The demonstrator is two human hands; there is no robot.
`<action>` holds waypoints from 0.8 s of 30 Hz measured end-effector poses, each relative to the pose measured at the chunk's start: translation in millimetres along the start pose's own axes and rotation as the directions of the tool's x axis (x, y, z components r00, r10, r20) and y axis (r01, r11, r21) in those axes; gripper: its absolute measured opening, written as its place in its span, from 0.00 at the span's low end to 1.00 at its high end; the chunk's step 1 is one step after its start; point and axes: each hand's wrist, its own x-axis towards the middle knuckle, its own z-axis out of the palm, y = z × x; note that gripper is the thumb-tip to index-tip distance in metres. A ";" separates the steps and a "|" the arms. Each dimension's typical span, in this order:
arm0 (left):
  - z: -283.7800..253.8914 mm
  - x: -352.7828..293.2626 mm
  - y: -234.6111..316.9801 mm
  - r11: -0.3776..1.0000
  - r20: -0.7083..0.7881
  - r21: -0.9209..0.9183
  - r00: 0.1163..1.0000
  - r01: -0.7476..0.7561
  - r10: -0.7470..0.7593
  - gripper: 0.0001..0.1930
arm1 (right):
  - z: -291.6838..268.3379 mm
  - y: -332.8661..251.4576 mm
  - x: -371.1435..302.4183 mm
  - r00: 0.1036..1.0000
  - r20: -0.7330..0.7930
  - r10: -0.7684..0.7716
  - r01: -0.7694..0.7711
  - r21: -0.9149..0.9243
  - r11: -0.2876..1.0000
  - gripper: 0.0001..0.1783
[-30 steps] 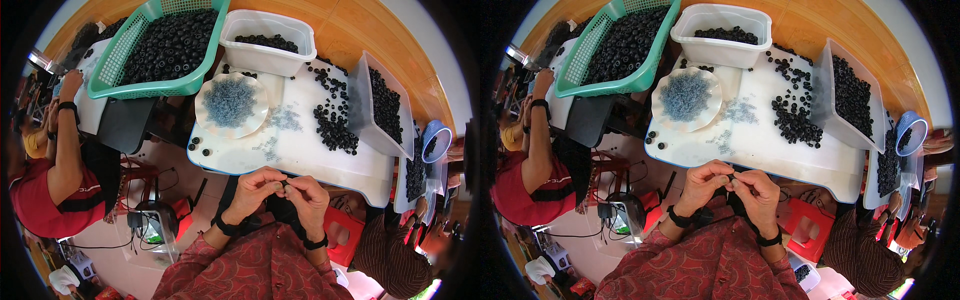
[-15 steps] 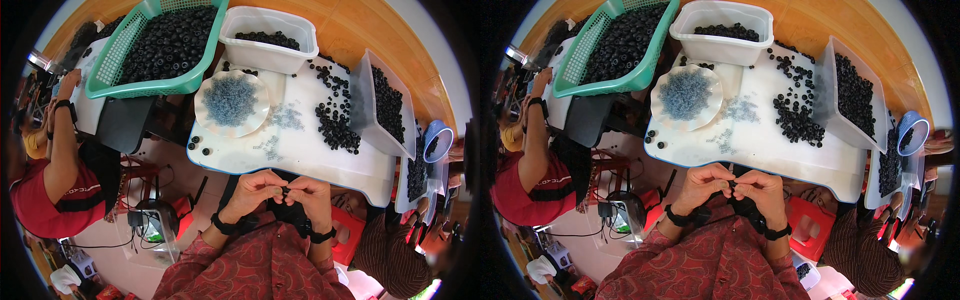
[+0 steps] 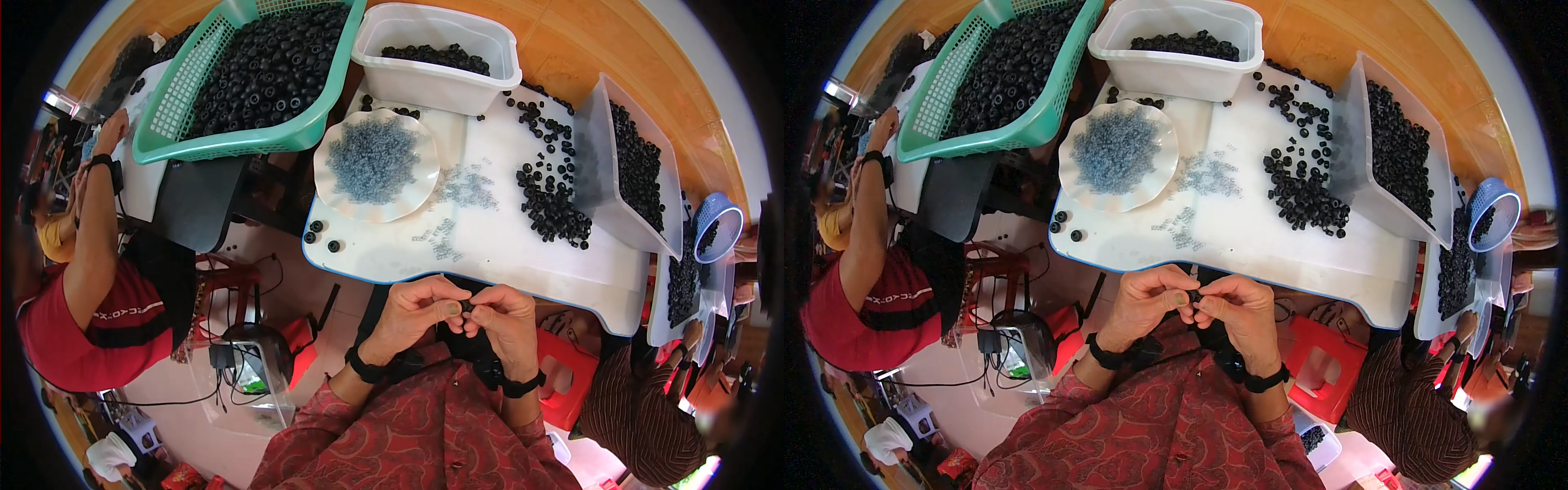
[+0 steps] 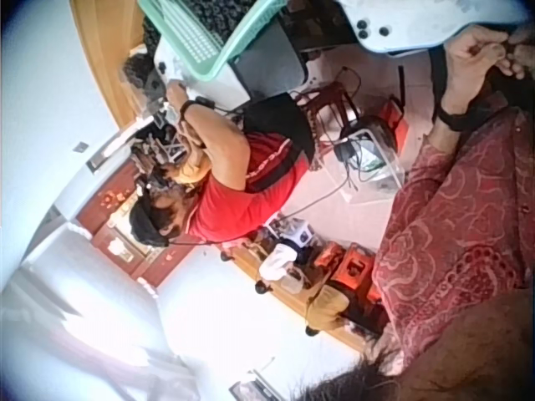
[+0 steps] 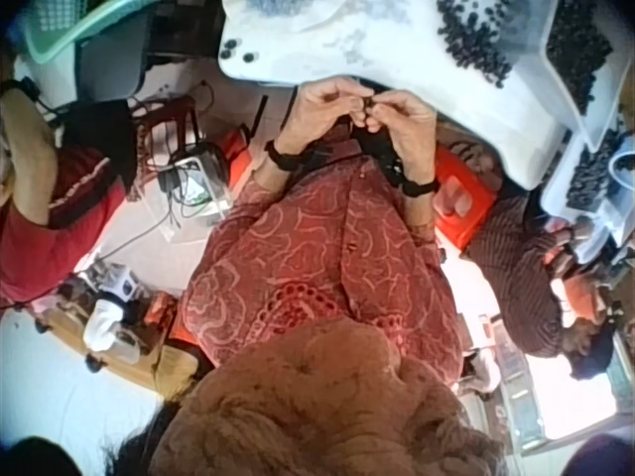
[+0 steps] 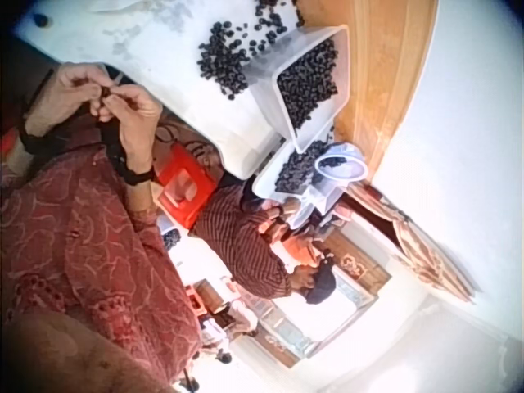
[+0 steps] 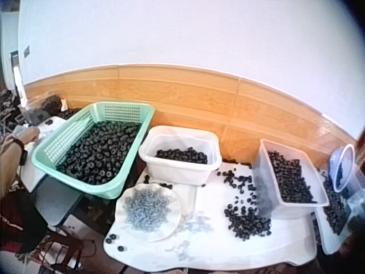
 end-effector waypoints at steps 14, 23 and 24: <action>9.2 -2.6 -4.1 0.998 -0.128 -0.028 0.991 -0.049 0.046 0.10 | 9.7 7.6 0.7 0.975 -0.005 -0.222 0.220 -0.120 0.968 0.05; 13.9 -5.4 -3.5 0.997 -0.179 -0.071 0.984 -0.034 0.021 0.11 | 12.3 11.2 -0.5 0.940 -0.015 -0.341 0.317 -0.328 0.890 0.06; 14.0 -5.5 -3.7 0.998 -0.171 -0.054 0.985 -0.037 0.027 0.11 | 14.9 9.2 -1.3 0.937 -0.017 -0.350 0.324 -0.338 0.884 0.06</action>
